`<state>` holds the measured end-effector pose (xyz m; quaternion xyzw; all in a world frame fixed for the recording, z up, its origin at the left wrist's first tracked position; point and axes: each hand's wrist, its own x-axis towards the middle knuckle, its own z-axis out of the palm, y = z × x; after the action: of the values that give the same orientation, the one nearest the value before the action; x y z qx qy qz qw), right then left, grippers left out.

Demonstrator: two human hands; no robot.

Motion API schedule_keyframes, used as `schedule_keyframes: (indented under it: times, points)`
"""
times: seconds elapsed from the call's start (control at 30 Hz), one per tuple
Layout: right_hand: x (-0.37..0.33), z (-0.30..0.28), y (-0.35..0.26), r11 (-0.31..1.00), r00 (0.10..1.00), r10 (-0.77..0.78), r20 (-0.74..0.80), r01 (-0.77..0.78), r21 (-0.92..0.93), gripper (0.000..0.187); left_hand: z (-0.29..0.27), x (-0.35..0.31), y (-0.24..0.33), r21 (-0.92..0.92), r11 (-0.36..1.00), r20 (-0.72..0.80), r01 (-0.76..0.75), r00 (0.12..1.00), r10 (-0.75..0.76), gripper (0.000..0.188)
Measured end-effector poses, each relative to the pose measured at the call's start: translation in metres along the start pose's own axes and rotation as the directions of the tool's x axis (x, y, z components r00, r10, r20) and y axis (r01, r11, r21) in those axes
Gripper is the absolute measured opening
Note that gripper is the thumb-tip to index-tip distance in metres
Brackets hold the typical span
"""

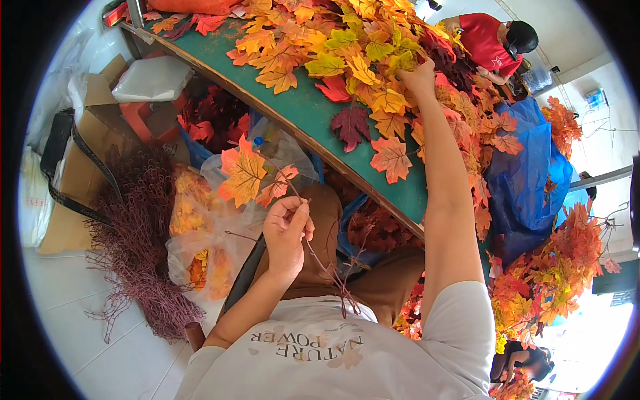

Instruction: The person assembles artificial autumn leaf garlands by attaching individual artificial maple leaves to a wire base by hand.

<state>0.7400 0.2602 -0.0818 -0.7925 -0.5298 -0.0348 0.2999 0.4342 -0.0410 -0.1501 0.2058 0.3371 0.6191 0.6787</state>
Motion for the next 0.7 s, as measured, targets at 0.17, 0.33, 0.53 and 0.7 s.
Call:
schedule_keyframes:
  times: [0.17,0.33,0.53,0.7]
  points:
    - [-0.012,-0.049,-0.023,0.984,0.982,-0.173,-0.081,0.175,0.015,0.034,0.0,0.003,0.001,-0.003,1.0,-0.003,-0.01,1.0,0.01,0.007]
    - [-0.007,-0.093,-0.015,0.899,0.826,-0.059,-0.561,0.288,0.329,0.027,0.003,-0.006,0.0,-0.002,1.0,0.017,-0.007,1.0,0.007,0.007]
    - [-0.064,-0.136,-0.012,0.147,0.94,0.3,-0.165,0.125,0.981,0.019,0.01,-0.02,-0.003,0.058,0.998,0.064,-0.004,0.998,0.0,0.008]
    - [-0.254,-0.135,-0.024,-0.039,0.965,-0.037,0.261,-0.263,0.964,0.02,0.02,-0.026,-0.007,0.005,0.998,0.215,0.064,0.974,-0.063,0.01]
